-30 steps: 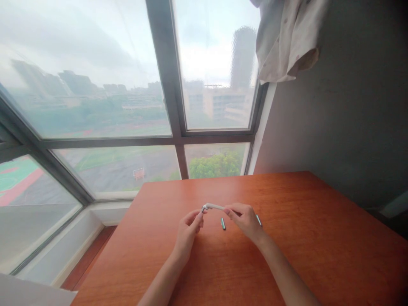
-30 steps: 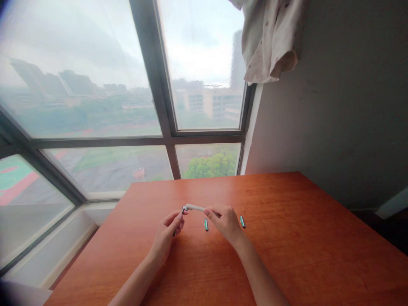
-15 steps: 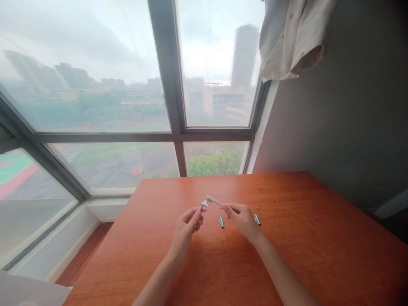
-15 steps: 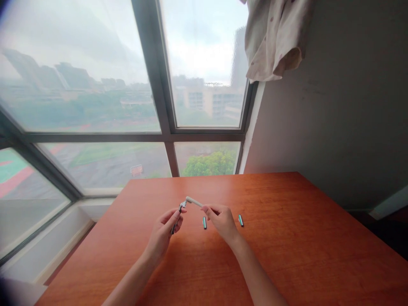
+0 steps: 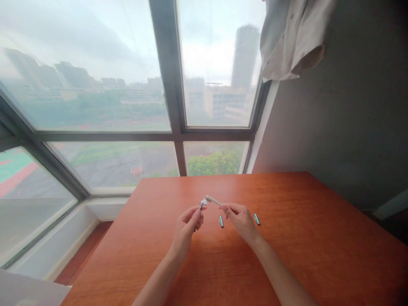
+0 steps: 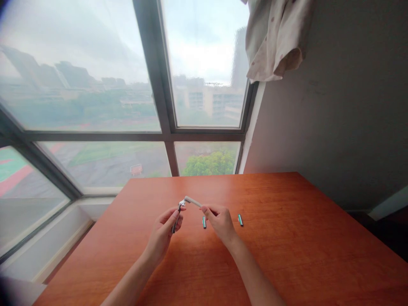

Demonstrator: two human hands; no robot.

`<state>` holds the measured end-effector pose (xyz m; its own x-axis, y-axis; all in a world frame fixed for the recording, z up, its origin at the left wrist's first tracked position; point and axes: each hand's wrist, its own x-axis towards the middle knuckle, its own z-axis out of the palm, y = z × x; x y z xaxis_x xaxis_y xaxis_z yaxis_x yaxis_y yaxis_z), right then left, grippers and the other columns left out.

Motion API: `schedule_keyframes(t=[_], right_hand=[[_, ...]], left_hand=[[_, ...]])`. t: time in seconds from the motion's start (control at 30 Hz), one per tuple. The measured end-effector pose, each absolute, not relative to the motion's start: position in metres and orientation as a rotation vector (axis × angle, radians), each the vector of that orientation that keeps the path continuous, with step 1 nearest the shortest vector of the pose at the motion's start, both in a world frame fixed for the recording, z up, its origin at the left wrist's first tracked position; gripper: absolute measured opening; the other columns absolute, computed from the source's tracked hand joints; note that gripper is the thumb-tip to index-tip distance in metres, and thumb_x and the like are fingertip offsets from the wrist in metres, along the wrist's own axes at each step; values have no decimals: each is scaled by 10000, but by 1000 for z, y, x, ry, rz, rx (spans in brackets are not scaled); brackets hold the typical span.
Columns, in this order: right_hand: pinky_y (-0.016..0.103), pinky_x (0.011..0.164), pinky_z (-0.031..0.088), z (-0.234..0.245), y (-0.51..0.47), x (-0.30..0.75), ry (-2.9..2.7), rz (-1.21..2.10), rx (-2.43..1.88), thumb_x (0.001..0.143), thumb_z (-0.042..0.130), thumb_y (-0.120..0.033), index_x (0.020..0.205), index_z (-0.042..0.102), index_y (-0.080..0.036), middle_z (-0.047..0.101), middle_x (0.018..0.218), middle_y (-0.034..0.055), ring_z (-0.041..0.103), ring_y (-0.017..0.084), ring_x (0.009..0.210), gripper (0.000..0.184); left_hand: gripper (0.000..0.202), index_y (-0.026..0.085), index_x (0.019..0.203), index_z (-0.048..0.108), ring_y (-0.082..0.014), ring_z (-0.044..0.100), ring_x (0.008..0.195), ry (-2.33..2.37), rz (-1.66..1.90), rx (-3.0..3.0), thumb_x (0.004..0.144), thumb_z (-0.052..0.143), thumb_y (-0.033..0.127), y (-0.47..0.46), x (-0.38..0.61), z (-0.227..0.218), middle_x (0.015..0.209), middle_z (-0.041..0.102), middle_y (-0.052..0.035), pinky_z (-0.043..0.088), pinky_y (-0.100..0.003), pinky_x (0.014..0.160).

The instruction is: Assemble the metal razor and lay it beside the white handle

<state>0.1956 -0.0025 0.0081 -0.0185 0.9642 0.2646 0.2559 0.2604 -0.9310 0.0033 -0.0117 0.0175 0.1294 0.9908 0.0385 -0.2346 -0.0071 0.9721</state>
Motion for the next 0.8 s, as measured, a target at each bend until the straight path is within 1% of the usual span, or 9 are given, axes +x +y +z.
schedule_keyframes(t=[0.2,0.37,0.57,0.7,0.8], right_hand=[[217,486,338,7,-3,194,-1495,942,-1175,826,512,-585,792,745,-130,524,545,2,467,122,532,512],[215,469,316,6,-3,194,-1484,1054,-1134,823,516,-591,844,742,-122,519,547,-7,426,101,494,522],[221,494,328,9,-4,194,-1468,994,-1176,808,525,-606,789,733,-123,536,553,-5,453,114,517,526],[227,508,342,9,-3,193,-1465,971,-1181,814,513,-607,719,724,-131,567,581,16,477,130,550,529],[226,496,332,8,-2,193,-1457,943,-1205,800,520,-619,735,733,-132,558,565,14,472,132,546,536]], left_hand=[[375,150,992,691,-120,369,545,957,1226,1128,808,602,464,-12,3,21,611,477,6,275,-229,520],[373,141,921,700,-122,375,538,950,1227,1141,814,585,480,-11,2,20,604,495,1,269,-233,516],[383,137,936,689,-119,375,527,954,1221,1133,803,598,484,-10,2,18,596,491,5,264,-233,508],[362,142,928,688,-115,363,523,939,1231,1131,811,596,472,-9,2,16,580,470,18,256,-232,505],[379,140,908,694,-116,368,521,960,1224,1128,789,610,489,-9,1,16,579,467,16,262,-233,502]])
